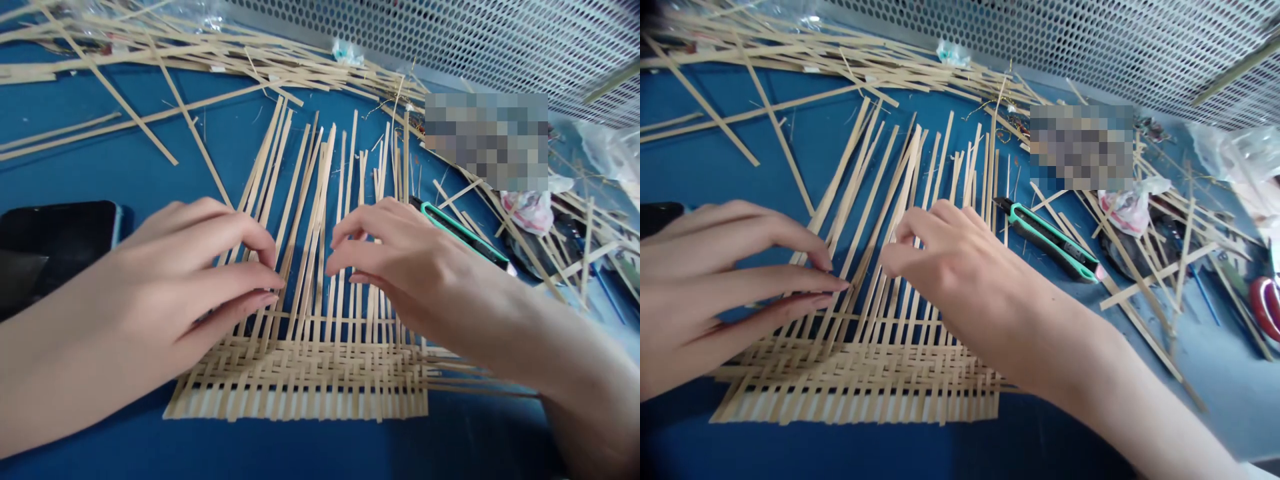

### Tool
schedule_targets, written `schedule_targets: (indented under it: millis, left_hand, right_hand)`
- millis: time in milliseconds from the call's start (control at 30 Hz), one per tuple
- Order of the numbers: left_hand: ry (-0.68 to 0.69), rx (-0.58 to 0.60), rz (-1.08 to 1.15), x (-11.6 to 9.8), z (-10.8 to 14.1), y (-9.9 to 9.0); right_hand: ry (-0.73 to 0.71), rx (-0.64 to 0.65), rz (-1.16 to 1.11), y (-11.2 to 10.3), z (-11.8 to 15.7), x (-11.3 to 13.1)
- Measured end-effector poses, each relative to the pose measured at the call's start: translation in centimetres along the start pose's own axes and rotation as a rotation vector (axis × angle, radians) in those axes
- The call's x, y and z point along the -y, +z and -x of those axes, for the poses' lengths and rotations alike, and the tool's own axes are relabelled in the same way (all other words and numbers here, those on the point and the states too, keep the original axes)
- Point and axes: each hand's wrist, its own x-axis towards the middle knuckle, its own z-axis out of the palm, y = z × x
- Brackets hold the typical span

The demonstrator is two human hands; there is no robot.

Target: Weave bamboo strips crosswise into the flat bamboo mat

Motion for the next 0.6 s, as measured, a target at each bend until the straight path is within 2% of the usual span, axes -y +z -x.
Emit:
schedule_targets:
  millis: [100,233,367,500,600]
  left_hand:
    - [0.084,0.033,-0.042,-0.7,-0.4,0.6]
    - [0.065,0.006,-0.026,-0.8,-1.3,1.5]
    - [0.023,-0.048,0.028,-0.4,-2.3,2.6]
    - [0.017,-0.004,0.132,-0.6,-3.1,3.3]
    - [0.045,0.037,0.127,-0.7,-3.4,3.5]
  right_hand:
    - [-0.036,0.045,0.159,0.5,-0.4,-0.1]
    - [-0.068,0.014,0.355,1.5,-1.2,-0.6]
    - [-0.078,-0.058,0.378,1.9,-1.5,-1.0]
    - [-0.067,-0.086,0.375,1.8,-1.3,-0.9]
    - [-0.054,-0.075,0.372,1.6,-1.2,-0.7]
